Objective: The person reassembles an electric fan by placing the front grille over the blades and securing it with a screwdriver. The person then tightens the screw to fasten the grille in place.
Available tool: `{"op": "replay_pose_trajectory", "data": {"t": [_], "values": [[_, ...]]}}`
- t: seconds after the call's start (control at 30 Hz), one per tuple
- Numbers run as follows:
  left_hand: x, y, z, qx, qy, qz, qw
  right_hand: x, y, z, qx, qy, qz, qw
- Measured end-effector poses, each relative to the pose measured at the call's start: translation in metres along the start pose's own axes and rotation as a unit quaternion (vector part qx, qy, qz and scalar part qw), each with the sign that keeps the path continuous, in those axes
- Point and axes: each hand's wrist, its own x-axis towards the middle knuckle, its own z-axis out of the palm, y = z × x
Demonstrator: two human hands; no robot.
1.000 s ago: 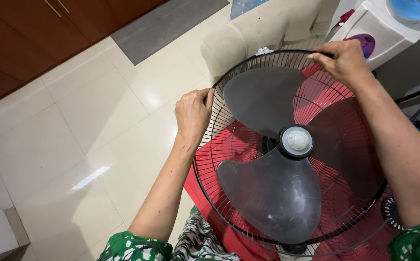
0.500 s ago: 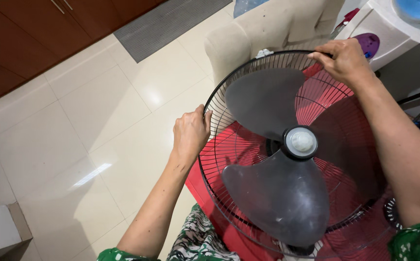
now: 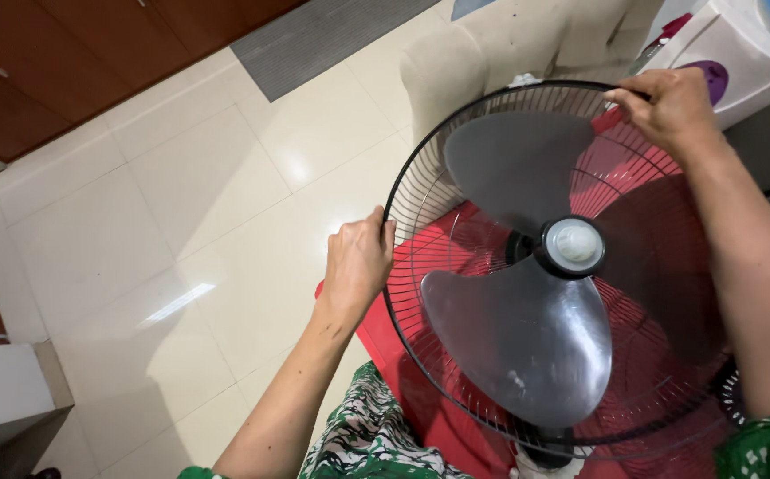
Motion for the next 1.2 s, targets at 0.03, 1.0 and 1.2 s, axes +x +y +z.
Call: {"op": "replay_pose_trajectory", "data": {"t": [0.03,1.0,1.2], "values": [[-0.002,-0.001,0.002,0.008,-0.002,-0.004,1.000,-0.002,0.003,0.002,0.002,0.004,-0.008,1.000],[-0.079,0.018,0.006,-0.031,-0.060,-0.133,0.989,-0.033,0.006,0.006,0.048,0.017,0.027,0.998],[-0.113,0.018,-0.009,-0.134,0.019,0.043,0.990,-0.042,0.045,0.033,0.209,0.044,0.064,0.975]]}}
